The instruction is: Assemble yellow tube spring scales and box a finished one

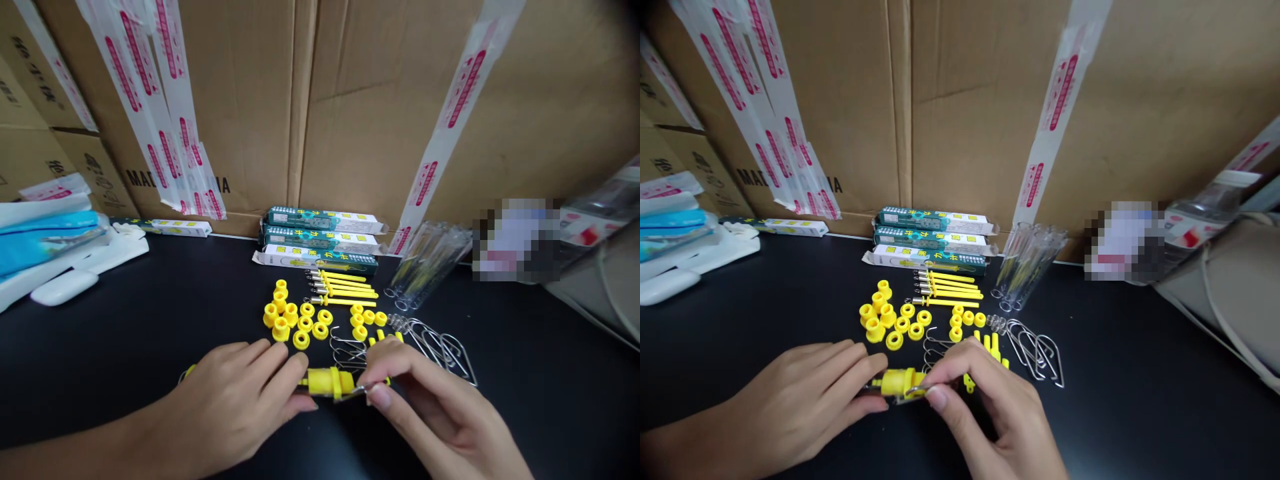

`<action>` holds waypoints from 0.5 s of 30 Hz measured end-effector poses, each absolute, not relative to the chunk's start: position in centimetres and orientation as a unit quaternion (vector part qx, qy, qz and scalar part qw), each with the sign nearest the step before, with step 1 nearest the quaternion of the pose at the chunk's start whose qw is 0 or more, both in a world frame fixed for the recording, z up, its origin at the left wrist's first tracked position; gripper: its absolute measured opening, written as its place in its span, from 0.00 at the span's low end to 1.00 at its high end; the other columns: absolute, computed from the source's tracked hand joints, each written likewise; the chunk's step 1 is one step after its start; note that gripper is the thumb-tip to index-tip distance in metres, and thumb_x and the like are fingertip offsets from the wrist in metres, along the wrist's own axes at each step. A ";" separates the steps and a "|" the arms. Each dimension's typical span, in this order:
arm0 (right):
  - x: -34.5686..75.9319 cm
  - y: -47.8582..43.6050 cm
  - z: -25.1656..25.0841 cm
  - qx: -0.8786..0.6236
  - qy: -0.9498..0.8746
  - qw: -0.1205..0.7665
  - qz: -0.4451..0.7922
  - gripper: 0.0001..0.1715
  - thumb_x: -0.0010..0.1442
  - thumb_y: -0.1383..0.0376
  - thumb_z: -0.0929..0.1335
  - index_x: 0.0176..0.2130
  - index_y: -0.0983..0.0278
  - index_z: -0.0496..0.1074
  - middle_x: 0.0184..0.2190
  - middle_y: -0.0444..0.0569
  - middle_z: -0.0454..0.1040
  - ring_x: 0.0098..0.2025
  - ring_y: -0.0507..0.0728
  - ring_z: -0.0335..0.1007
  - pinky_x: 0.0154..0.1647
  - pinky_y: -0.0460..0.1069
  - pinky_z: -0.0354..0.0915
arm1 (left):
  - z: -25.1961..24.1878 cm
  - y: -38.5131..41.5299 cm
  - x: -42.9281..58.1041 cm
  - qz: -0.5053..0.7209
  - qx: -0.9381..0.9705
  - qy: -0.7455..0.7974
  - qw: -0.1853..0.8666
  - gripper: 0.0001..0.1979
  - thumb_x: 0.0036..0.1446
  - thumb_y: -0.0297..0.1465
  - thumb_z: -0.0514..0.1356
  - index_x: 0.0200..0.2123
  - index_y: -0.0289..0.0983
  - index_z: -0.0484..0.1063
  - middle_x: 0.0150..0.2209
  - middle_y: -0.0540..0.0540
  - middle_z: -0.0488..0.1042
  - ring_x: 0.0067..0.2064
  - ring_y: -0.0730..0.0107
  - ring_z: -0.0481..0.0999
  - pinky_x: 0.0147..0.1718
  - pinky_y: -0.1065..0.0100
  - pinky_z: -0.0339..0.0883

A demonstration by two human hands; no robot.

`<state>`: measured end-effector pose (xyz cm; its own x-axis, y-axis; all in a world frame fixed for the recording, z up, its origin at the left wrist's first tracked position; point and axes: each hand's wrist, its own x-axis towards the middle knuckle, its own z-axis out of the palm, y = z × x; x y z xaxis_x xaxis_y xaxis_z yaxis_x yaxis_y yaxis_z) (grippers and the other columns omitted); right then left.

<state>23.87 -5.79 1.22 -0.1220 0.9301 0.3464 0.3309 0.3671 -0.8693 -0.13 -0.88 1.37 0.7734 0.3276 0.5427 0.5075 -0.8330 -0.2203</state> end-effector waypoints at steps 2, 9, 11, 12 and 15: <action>23.8 -5.7 1.4 -0.474 -0.630 0.478 0.388 0.08 0.68 0.59 0.72 0.35 0.55 0.78 0.29 0.40 0.79 0.31 0.51 0.77 0.34 0.40 0.71 | 1.4 -0.9 -0.2 -0.254 -0.924 -0.222 0.178 0.17 0.79 0.34 0.45 0.42 0.36 0.70 0.27 0.52 0.78 0.25 0.67 0.78 0.22 0.63 0.62; 23.5 -5.5 1.1 -0.481 -0.557 0.455 0.502 0.15 0.66 0.51 0.73 0.34 0.59 0.78 0.26 0.42 0.77 0.29 0.52 0.75 0.34 0.42 0.72 | 1.3 -1.1 -0.4 -0.262 -0.925 -0.209 0.181 0.15 0.78 0.33 0.46 0.50 0.35 0.71 0.29 0.52 0.80 0.29 0.67 0.80 0.25 0.63 0.64; 23.5 -5.5 1.1 -0.479 -0.554 0.448 0.513 0.17 0.66 0.50 0.73 0.34 0.60 0.77 0.25 0.43 0.77 0.29 0.52 0.75 0.33 0.43 0.72 | 1.3 -1.0 -0.5 -0.259 -0.930 -0.199 0.167 0.14 0.78 0.33 0.48 0.51 0.36 0.72 0.29 0.53 0.80 0.30 0.66 0.80 0.27 0.64 0.65; 23.5 -5.6 1.1 -0.479 -0.551 0.444 0.520 0.17 0.66 0.50 0.73 0.34 0.60 0.77 0.26 0.43 0.77 0.29 0.52 0.75 0.34 0.43 0.72 | 1.2 -0.9 -0.5 -0.253 -0.935 -0.195 0.158 0.14 0.78 0.34 0.48 0.51 0.36 0.73 0.29 0.53 0.79 0.30 0.65 0.80 0.27 0.64 0.66; 23.5 -5.5 1.3 -0.476 -0.532 0.433 0.550 0.18 0.65 0.50 0.73 0.34 0.61 0.77 0.27 0.43 0.77 0.29 0.52 0.75 0.34 0.44 0.73 | 1.3 -0.8 -0.5 -0.240 -0.944 -0.192 0.118 0.14 0.76 0.36 0.51 0.50 0.36 0.74 0.29 0.52 0.79 0.30 0.64 0.78 0.28 0.64 0.67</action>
